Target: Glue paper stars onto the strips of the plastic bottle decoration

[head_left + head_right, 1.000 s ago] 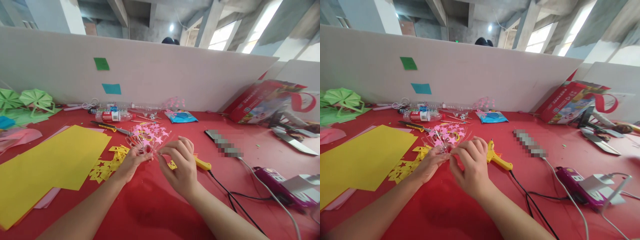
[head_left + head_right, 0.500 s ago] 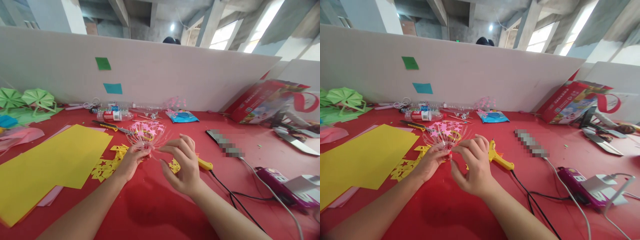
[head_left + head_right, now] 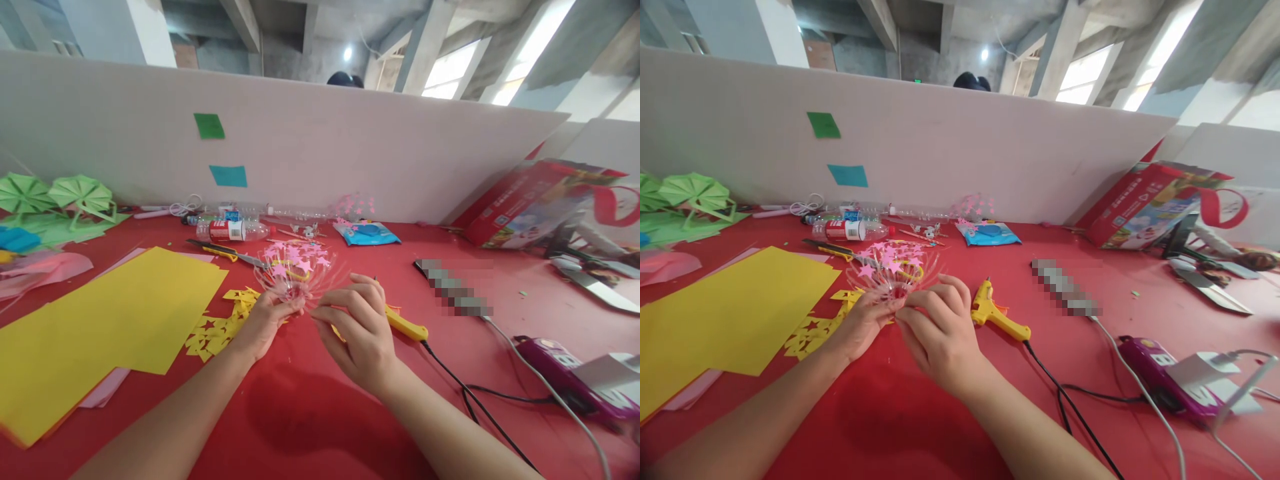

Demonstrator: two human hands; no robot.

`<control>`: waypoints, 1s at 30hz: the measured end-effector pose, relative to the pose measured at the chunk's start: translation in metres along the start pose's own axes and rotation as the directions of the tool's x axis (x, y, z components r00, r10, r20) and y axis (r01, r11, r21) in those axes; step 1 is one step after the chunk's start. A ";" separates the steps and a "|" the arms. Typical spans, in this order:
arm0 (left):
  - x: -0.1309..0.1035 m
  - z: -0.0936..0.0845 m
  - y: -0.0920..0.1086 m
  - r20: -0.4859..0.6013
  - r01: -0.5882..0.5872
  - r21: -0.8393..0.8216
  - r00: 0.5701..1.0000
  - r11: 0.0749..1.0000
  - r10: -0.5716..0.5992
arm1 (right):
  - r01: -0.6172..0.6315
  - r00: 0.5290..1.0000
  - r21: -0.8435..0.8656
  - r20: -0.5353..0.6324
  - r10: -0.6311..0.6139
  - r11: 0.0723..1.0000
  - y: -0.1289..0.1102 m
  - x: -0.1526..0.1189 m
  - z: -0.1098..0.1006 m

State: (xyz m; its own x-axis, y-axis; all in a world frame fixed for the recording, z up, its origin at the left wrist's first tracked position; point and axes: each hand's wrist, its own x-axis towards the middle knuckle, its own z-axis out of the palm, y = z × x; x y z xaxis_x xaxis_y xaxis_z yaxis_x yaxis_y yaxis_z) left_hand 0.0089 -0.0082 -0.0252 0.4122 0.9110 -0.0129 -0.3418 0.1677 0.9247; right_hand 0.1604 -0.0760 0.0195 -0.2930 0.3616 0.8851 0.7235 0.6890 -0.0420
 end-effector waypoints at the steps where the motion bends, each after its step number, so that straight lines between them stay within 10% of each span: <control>1: 0.000 0.000 0.000 0.006 0.000 0.007 1.000 1.000 0.000 | -0.002 1.000 -0.007 -0.010 0.002 1.000 -0.001 0.000 0.000; 30: 0.000 0.001 -0.002 0.040 -0.021 0.045 0.999 0.999 0.019 | -0.094 0.995 0.089 -0.034 0.097 0.992 -0.002 0.000 0.005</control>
State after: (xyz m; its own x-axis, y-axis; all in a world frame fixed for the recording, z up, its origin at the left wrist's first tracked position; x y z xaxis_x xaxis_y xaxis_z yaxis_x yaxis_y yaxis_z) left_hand 0.0109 -0.0089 -0.0269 0.4394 0.8981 0.0203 -0.3120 0.1314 0.9410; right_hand 0.1557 -0.0747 0.0175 -0.2002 0.4053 0.8920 0.6891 0.7054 -0.1659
